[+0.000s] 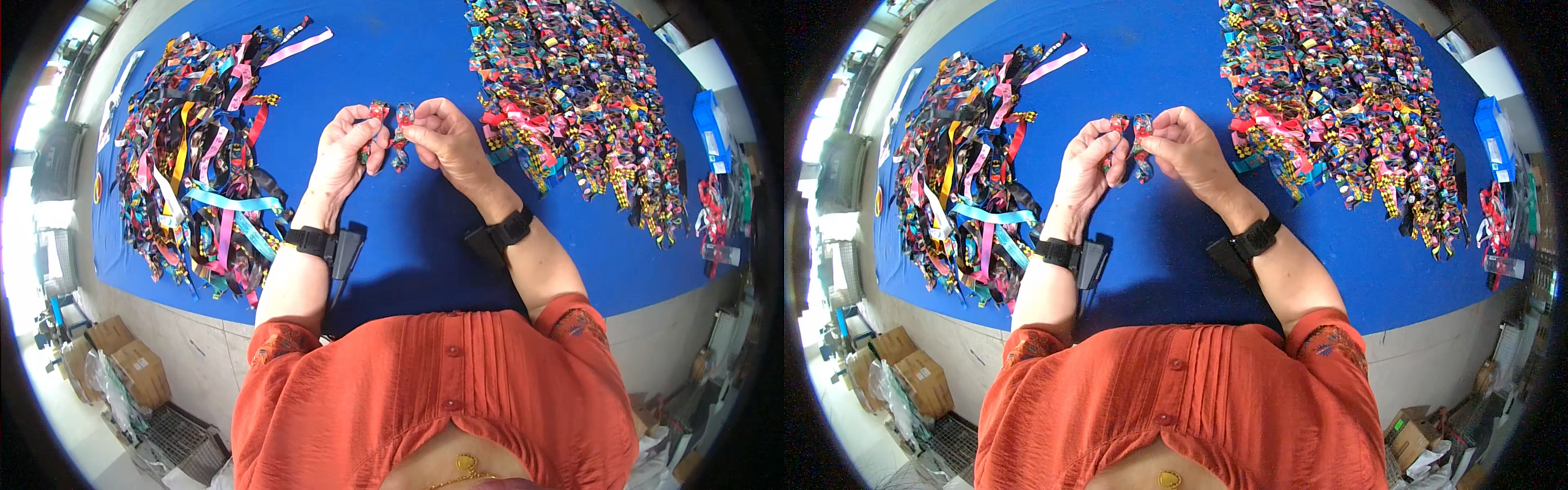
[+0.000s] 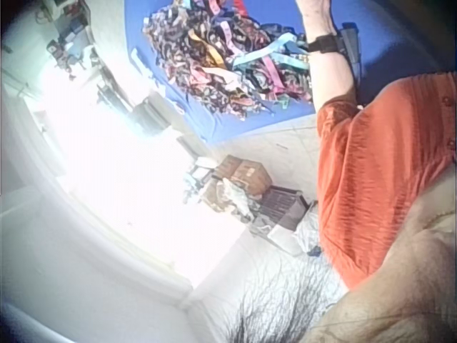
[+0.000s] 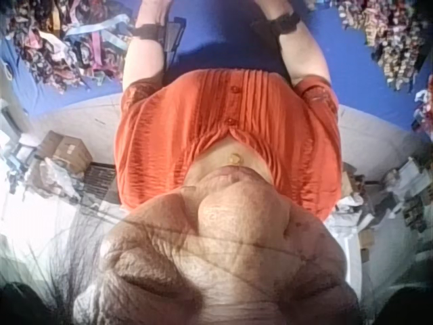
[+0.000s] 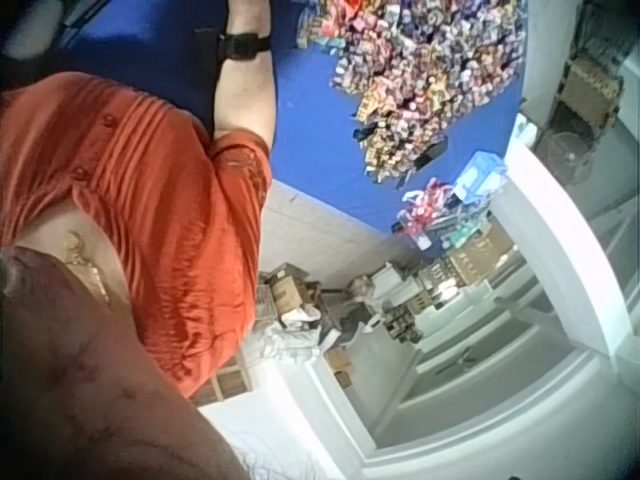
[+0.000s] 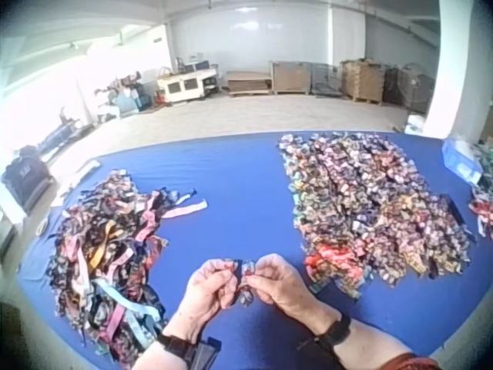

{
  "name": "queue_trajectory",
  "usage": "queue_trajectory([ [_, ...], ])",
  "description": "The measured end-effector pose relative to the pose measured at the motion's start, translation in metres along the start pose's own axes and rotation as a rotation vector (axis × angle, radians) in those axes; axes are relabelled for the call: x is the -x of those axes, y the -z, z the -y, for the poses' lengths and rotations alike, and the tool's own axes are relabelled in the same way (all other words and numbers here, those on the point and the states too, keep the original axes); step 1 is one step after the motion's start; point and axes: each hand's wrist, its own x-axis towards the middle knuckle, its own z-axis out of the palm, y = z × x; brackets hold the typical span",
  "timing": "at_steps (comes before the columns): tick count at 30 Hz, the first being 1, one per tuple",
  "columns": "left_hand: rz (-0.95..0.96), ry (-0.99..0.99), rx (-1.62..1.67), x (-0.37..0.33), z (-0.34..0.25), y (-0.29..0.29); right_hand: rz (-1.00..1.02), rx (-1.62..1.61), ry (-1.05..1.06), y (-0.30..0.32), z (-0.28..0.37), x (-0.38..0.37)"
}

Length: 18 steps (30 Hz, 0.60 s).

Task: Fold various colored ribbons and arrange them on a table.

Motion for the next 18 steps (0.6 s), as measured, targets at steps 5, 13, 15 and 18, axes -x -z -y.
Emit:
queue_trajectory([
  [5,0.026,-0.057,-0.11,0.002,0.003,-0.001,-0.024,0.105,0.019,-0.002,0.001,0.002],
  [13,0.071,-0.047,-0.258,0.004,0.005,-0.009,0.037,0.271,0.129,0.002,0.001,0.003],
  [15,0.074,-0.026,-0.286,0.006,0.004,-0.011,0.044,0.333,0.164,0.003,0.003,0.003],
  [18,0.102,-0.011,-0.336,0.008,0.003,-0.011,0.095,0.442,0.15,0.005,0.009,0.005],
])
